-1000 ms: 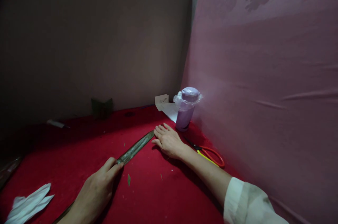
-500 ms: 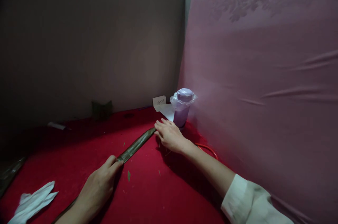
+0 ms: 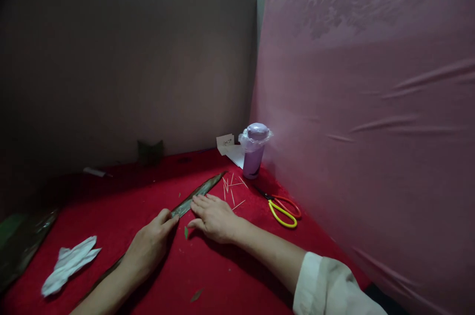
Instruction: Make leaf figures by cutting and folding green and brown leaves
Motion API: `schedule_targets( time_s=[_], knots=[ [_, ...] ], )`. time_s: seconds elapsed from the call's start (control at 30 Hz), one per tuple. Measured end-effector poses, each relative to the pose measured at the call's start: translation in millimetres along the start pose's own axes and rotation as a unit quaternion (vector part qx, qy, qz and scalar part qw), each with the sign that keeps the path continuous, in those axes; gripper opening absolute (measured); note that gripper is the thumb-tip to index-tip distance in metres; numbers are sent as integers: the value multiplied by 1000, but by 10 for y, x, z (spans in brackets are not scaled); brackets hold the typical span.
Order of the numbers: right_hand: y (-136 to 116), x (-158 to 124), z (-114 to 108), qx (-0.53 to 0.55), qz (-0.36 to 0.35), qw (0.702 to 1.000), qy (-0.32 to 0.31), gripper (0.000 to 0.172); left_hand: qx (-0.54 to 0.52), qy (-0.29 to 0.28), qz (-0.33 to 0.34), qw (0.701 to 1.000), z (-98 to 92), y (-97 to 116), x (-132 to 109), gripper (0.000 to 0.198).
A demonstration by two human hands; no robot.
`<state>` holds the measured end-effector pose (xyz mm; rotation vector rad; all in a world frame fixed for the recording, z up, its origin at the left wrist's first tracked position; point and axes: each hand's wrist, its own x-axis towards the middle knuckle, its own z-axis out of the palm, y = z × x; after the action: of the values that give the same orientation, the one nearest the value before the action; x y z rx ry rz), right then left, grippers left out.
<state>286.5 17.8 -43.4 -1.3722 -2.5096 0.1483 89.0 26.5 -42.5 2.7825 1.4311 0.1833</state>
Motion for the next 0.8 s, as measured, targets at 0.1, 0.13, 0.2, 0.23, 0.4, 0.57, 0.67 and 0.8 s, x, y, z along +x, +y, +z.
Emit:
schedule_targets(
  time_s=[0.1,0.13,0.2,0.23,0.4,0.57,0.67,0.8],
  knots=[
    [32,-11,-2,-2,8,1000,9,56,14,6,20,1000,-36,2,-89,39],
    [25,-11,-1,-3,10,1000,11,55,22,8,27,999,-52,-8,-134,41],
    [-2,-11,2,-6,14,1000,14,53,40,13,40,998,-83,-46,-245,44],
    [-19,-14,5,-7,16,1000,15,52,49,17,47,998,-94,-73,-310,45],
    [-92,-51,12,-13,20,1000,10,49,66,76,69,993,-27,-275,-668,49],
    [-129,-57,15,-19,17,1000,-1,48,98,201,109,969,113,-514,-1009,44],
    [-141,-41,33,-21,13,1000,-3,49,119,240,119,956,95,-604,-1190,44],
    [-147,-44,76,-23,16,1000,-3,51,142,236,100,956,36,-643,-1370,48]
  ],
)
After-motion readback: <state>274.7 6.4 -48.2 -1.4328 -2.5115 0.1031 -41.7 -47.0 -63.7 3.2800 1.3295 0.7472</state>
